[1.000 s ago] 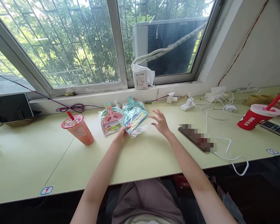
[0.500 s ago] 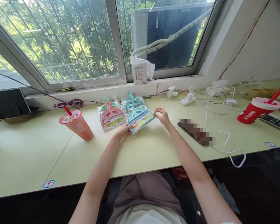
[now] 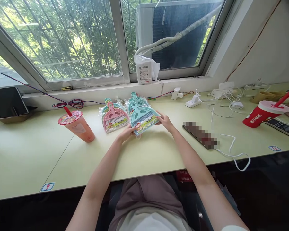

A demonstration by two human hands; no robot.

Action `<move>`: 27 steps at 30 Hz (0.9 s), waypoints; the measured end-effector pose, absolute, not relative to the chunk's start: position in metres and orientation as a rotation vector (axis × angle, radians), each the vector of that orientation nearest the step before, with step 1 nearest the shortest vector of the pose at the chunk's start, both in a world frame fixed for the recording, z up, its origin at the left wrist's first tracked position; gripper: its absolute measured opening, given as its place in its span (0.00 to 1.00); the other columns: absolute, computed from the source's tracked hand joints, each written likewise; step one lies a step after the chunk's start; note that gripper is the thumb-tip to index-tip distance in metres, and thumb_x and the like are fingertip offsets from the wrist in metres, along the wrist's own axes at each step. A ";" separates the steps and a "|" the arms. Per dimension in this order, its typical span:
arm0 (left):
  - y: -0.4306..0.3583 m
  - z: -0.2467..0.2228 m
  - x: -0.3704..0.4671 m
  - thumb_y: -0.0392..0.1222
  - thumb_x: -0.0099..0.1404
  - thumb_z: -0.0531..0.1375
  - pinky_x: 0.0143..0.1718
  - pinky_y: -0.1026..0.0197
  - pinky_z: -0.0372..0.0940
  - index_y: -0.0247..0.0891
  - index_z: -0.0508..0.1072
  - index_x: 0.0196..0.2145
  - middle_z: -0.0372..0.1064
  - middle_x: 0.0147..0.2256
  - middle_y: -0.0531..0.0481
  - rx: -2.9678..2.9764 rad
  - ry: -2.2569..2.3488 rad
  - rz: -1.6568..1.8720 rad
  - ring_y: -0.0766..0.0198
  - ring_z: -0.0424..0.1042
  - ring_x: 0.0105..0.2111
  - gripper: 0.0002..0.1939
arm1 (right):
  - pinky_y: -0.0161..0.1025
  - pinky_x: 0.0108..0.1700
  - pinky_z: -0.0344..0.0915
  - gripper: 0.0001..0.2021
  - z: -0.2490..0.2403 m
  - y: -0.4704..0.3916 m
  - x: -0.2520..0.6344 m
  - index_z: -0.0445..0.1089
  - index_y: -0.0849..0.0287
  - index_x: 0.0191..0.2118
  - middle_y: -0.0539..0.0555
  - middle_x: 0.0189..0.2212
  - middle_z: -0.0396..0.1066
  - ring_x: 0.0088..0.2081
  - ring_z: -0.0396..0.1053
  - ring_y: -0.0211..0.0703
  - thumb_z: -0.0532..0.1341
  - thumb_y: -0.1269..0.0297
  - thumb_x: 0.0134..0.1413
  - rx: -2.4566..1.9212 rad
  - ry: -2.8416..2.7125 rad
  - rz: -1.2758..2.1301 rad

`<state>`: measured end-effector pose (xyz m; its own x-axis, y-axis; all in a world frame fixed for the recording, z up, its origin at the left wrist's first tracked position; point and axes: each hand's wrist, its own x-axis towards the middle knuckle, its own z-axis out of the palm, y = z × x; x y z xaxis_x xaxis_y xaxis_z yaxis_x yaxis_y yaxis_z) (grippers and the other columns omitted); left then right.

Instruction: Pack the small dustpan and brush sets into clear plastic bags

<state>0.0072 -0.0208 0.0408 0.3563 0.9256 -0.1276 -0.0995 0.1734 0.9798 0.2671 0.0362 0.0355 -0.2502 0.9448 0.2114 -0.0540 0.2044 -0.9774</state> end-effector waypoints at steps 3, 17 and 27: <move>-0.019 0.038 0.007 0.41 0.56 0.66 0.31 0.59 0.72 0.36 0.63 0.52 0.73 0.40 0.42 1.091 0.952 0.889 0.57 0.77 0.30 0.27 | 0.46 0.36 0.78 0.24 0.035 0.037 0.268 0.75 0.60 0.45 0.53 0.36 0.76 0.35 0.74 0.45 0.68 0.49 0.45 -0.895 -1.464 1.280; -0.030 0.037 0.046 0.44 0.52 0.69 0.40 0.60 0.71 0.46 0.39 0.67 0.59 0.59 0.35 1.187 1.025 1.237 0.52 0.69 0.52 0.54 | 0.45 0.27 0.79 0.16 0.022 0.044 0.258 0.75 0.64 0.36 0.53 0.29 0.75 0.25 0.74 0.43 0.62 0.55 0.50 -1.089 -1.190 0.909; -0.019 0.027 0.048 0.40 0.58 0.65 0.52 0.61 0.64 0.46 0.46 0.65 0.58 0.61 0.44 1.079 1.206 1.512 0.56 0.58 0.61 0.44 | 0.47 0.30 0.79 0.21 0.026 0.033 0.242 0.74 0.61 0.40 0.53 0.32 0.74 0.31 0.74 0.45 0.63 0.48 0.48 -0.997 -1.229 0.964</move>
